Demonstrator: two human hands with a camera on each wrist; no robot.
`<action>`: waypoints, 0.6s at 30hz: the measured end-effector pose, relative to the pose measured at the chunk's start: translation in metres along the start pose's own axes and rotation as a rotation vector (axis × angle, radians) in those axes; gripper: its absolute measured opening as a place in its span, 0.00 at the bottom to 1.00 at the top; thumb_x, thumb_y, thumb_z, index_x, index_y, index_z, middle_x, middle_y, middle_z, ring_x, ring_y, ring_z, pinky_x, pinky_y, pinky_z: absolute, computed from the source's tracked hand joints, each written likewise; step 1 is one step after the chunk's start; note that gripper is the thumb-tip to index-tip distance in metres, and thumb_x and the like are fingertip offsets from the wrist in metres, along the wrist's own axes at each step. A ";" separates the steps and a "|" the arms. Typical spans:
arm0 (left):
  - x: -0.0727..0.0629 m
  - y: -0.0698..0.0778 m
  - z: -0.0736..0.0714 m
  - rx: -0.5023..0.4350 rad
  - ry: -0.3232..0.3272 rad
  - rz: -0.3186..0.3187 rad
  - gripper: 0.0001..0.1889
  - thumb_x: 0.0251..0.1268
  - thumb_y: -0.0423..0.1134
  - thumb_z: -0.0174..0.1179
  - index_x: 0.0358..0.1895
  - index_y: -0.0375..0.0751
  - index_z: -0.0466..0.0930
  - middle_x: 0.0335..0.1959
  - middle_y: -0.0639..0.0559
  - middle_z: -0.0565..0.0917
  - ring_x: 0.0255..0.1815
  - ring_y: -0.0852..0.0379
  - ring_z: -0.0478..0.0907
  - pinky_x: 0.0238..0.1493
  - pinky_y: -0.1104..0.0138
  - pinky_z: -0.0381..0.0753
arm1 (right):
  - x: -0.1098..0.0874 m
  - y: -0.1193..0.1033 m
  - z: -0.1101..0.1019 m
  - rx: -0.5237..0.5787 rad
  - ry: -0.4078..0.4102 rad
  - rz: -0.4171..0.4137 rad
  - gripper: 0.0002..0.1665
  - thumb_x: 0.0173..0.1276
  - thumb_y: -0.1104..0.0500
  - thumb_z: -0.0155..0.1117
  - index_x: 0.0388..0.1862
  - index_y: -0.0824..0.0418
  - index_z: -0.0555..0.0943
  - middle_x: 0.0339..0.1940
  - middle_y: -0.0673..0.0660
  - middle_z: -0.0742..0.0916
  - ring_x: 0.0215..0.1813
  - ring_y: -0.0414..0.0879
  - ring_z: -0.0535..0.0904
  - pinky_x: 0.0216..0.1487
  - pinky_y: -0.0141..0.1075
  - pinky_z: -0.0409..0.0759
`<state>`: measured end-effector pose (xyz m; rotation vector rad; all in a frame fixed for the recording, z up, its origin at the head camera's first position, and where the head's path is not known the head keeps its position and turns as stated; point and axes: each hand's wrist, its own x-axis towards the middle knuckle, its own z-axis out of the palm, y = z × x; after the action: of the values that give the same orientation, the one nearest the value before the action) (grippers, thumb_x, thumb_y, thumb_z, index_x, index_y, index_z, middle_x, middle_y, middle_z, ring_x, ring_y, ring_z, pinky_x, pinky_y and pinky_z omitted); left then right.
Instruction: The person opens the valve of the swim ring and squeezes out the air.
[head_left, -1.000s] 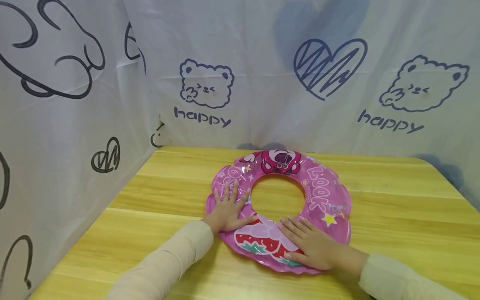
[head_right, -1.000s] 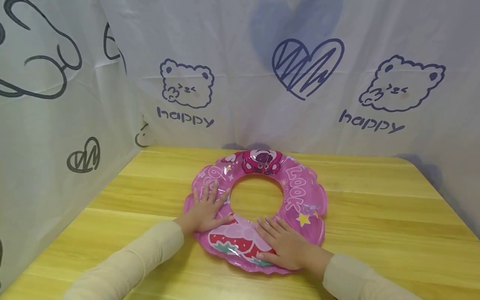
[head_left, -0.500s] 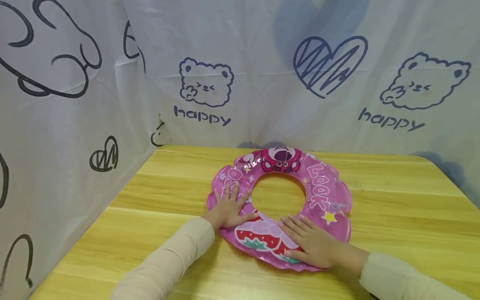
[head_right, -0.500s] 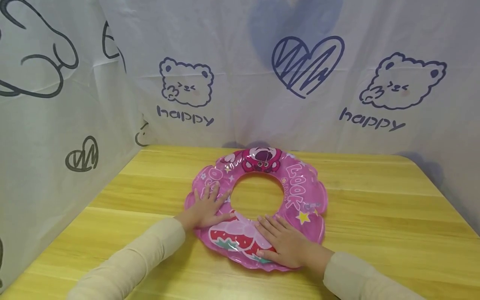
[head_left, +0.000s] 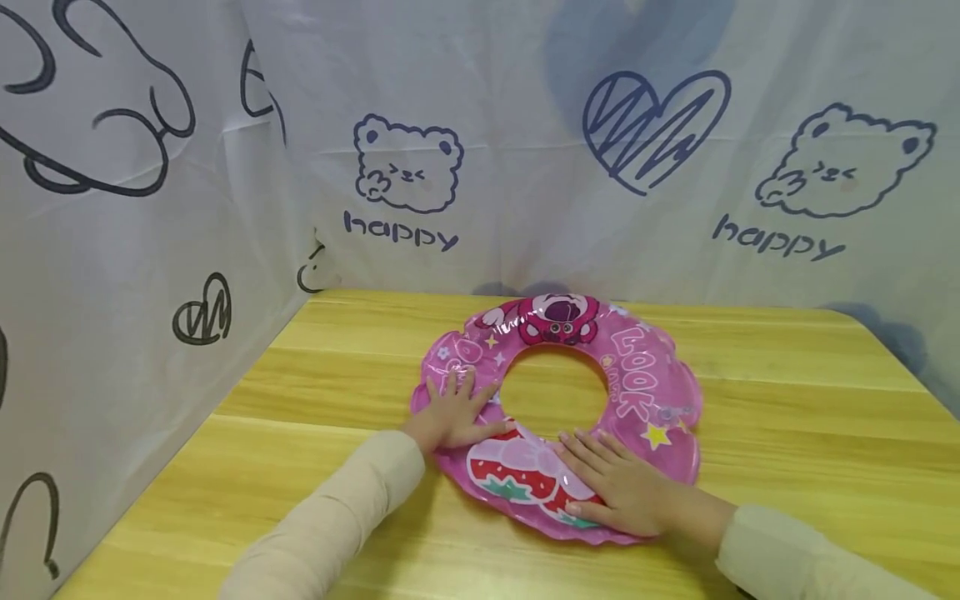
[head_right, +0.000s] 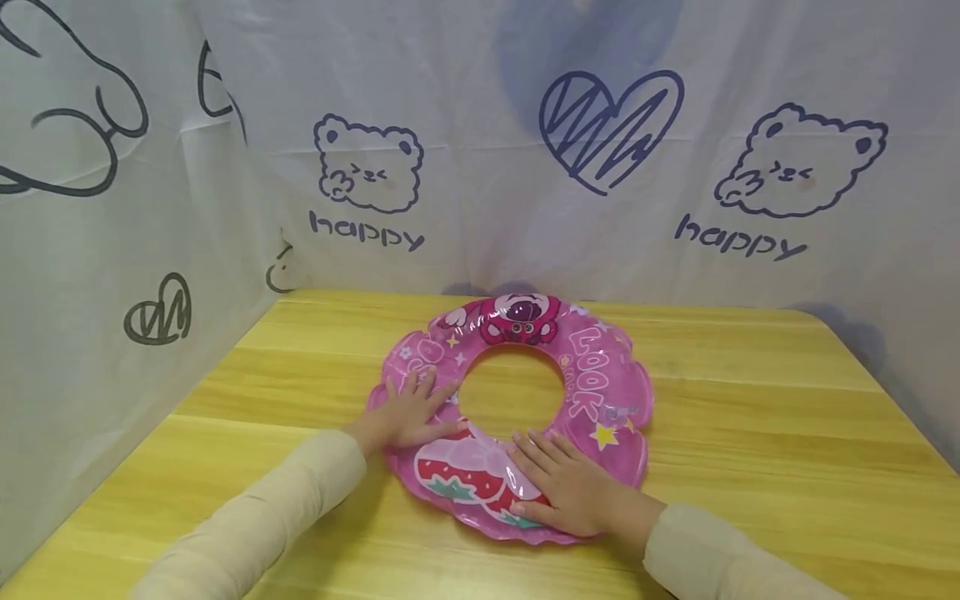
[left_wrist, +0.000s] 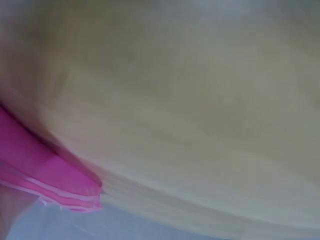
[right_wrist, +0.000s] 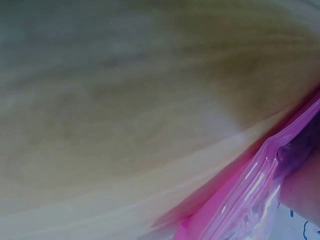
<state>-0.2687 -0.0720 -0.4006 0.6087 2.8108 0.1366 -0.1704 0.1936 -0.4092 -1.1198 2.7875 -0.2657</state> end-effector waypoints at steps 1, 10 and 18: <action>0.000 -0.001 0.001 0.003 0.009 0.005 0.43 0.58 0.75 0.36 0.74 0.59 0.46 0.75 0.39 0.42 0.74 0.33 0.35 0.66 0.33 0.32 | 0.000 0.000 0.000 -0.004 0.004 -0.002 0.42 0.70 0.36 0.41 0.74 0.60 0.52 0.76 0.60 0.56 0.75 0.59 0.49 0.75 0.48 0.35; -0.001 -0.002 0.005 0.028 0.116 0.051 0.45 0.59 0.73 0.40 0.74 0.54 0.42 0.75 0.35 0.37 0.74 0.33 0.32 0.66 0.33 0.30 | 0.003 0.004 0.003 0.007 0.047 -0.014 0.43 0.69 0.35 0.43 0.73 0.59 0.55 0.75 0.62 0.59 0.74 0.61 0.52 0.75 0.45 0.35; 0.001 -0.006 0.000 0.335 0.342 0.081 0.49 0.53 0.78 0.39 0.74 0.54 0.43 0.75 0.36 0.39 0.74 0.32 0.37 0.68 0.34 0.39 | 0.008 -0.003 0.002 0.007 0.116 0.042 0.45 0.67 0.34 0.47 0.72 0.63 0.57 0.73 0.63 0.63 0.74 0.61 0.53 0.72 0.55 0.48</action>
<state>-0.2722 -0.0768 -0.4017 0.8438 3.1693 -0.2442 -0.1737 0.1854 -0.4107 -1.0753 2.9046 -0.3464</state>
